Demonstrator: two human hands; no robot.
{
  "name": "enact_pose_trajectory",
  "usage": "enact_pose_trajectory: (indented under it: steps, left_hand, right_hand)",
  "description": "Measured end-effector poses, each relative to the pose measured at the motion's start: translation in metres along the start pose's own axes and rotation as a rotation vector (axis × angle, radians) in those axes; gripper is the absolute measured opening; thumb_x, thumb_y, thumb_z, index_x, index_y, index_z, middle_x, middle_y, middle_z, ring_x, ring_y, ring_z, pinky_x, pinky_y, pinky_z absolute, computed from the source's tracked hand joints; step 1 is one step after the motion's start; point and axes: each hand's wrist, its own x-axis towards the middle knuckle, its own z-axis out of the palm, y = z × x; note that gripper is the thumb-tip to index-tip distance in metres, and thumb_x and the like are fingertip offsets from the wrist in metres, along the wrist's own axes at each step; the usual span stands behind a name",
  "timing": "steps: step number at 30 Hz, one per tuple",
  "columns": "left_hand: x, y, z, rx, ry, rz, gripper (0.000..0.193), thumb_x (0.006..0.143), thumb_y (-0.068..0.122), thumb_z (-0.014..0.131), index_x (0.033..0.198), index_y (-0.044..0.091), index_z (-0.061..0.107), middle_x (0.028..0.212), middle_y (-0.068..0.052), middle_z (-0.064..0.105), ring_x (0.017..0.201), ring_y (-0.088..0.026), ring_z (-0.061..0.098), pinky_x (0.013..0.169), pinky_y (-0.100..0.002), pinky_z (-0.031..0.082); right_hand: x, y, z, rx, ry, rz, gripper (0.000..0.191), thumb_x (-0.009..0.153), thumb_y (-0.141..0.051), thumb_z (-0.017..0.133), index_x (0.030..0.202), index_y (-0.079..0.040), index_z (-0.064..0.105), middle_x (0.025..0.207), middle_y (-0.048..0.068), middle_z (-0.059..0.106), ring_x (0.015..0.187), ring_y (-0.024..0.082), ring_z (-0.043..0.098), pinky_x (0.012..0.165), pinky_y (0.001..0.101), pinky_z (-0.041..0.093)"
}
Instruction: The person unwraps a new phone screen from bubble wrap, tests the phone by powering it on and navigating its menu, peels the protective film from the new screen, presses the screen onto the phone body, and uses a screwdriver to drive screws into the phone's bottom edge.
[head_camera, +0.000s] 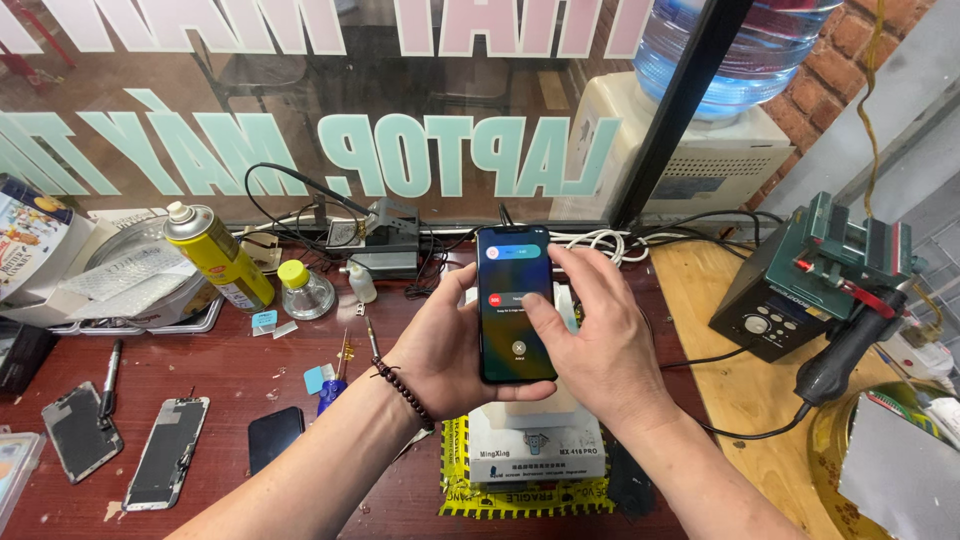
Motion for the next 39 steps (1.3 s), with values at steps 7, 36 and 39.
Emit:
enact_pose_trajectory:
  steps: [7,36,39]
  left_hand:
    - [0.0,0.005,-0.004,0.006,-0.027,0.015,0.069,0.094,0.068,0.039,0.132,0.014,0.059,0.128,-0.012,0.064,0.115,-0.031,0.063,0.089,-0.061,0.056]
    - [0.011,-0.015,0.004,0.036,-0.085,-0.065,0.07,0.096,0.069,0.047,0.135,0.014,0.062,0.119,-0.008,0.07,0.11,-0.026,0.067,0.089,-0.06,0.058]
    - [0.014,-0.02,0.003,0.143,-0.099,-0.026,0.065,0.09,0.063,0.057,0.132,0.013,0.062,0.118,-0.008,0.072,0.108,-0.025,0.07,0.084,-0.056,0.059]
  right_hand:
    - [0.009,-0.002,0.0,-0.087,0.039,-0.144,0.06,0.092,-0.04,0.072,0.14,-0.007,0.058,0.145,0.024,0.046,0.128,0.039,0.054,0.104,0.0474,0.046]
    - [-0.015,0.045,-0.017,0.608,-0.299,0.631,0.029,0.094,-0.025,0.066,0.112,-0.004,0.078,0.09,0.002,0.078,0.077,0.009,0.067,0.071,0.0271,0.055]
    - [-0.016,0.049,-0.015,0.705,-0.267,0.687,0.021,0.092,-0.02,0.071,0.104,-0.003,0.077,0.086,0.002,0.074,0.075,0.01,0.065,0.069,0.0281,0.053]
